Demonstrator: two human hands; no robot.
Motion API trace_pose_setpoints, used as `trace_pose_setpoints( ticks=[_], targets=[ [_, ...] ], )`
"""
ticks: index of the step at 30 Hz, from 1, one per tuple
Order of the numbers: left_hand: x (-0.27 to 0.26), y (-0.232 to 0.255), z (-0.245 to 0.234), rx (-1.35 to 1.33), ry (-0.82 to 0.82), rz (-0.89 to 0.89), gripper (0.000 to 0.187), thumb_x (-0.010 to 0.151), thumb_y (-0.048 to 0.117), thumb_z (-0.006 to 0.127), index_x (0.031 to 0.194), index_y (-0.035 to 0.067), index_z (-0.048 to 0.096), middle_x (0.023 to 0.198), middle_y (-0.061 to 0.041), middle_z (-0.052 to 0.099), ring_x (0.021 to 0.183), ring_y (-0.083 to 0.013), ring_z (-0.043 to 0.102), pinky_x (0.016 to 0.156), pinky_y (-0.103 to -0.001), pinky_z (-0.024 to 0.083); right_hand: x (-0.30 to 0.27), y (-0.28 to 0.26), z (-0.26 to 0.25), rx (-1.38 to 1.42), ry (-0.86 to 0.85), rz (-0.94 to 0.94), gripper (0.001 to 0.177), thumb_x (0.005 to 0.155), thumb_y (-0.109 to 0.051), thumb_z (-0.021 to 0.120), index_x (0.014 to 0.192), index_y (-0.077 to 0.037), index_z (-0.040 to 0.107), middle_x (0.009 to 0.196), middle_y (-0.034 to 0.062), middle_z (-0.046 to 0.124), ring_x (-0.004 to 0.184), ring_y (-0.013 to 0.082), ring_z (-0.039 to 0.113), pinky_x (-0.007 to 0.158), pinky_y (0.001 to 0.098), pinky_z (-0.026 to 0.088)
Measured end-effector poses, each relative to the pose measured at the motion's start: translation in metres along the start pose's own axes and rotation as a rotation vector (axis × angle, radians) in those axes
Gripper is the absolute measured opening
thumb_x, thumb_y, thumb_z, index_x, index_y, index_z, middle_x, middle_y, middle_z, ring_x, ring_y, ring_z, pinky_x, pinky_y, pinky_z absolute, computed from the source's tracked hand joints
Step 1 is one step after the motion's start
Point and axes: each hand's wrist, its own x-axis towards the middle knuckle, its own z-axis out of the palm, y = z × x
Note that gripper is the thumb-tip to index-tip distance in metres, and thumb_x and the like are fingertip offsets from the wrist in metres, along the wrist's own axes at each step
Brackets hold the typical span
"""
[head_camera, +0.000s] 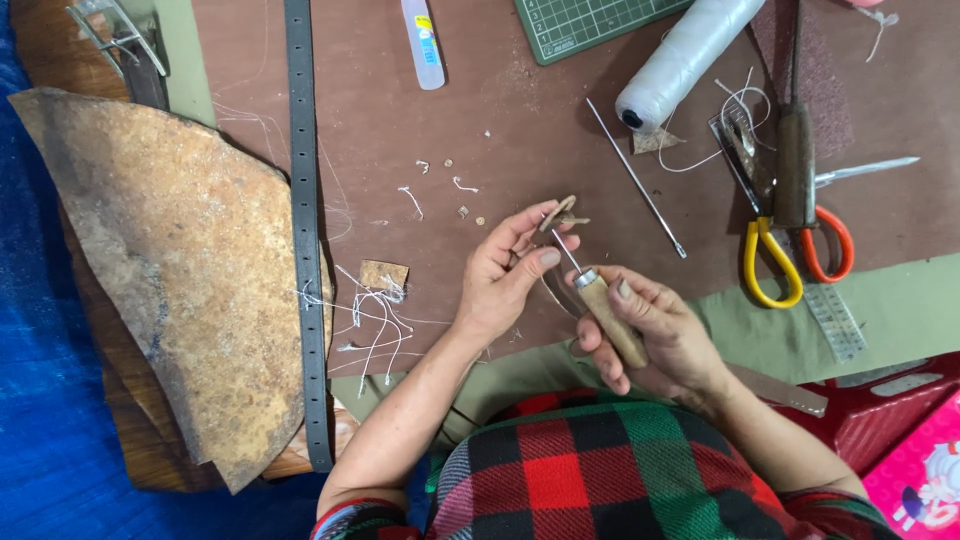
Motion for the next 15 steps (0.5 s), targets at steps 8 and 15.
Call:
trace_pose_setpoints(
  ticks=[8, 15],
  targets=[
    [0.003, -0.019, -0.011, -0.212, 0.001, -0.102, 0.05, 0.104, 0.004, 0.06, 0.152, -0.003, 0.047, 0.136, -0.03, 0.063, 0.127, -0.0353, 0.062, 0.103, -0.04, 0.058, -0.006, -0.038, 0.034, -0.015, -0.039, 0.007, 0.049, 0.102, -0.016, 0.054, 0.147, -0.001, 0.043, 0.086, 0.0333, 0.063, 0.046, 0.0221, 0.064, 0.026, 0.0354, 0.056],
    [0.005, -0.015, -0.013, -0.267, 0.008, -0.13, 0.057, 0.104, 0.008, 0.061, 0.156, -0.003, 0.041, 0.139, -0.03, 0.061, 0.13, -0.0325, 0.061, 0.108, -0.043, 0.055, -0.001, -0.027, 0.031, -0.029, -0.074, -0.054, 0.048, 0.102, -0.012, 0.053, 0.146, 0.002, 0.041, 0.088, 0.0359, 0.064, 0.048, 0.0259, 0.066, 0.03, 0.0415, 0.06]
  ],
)
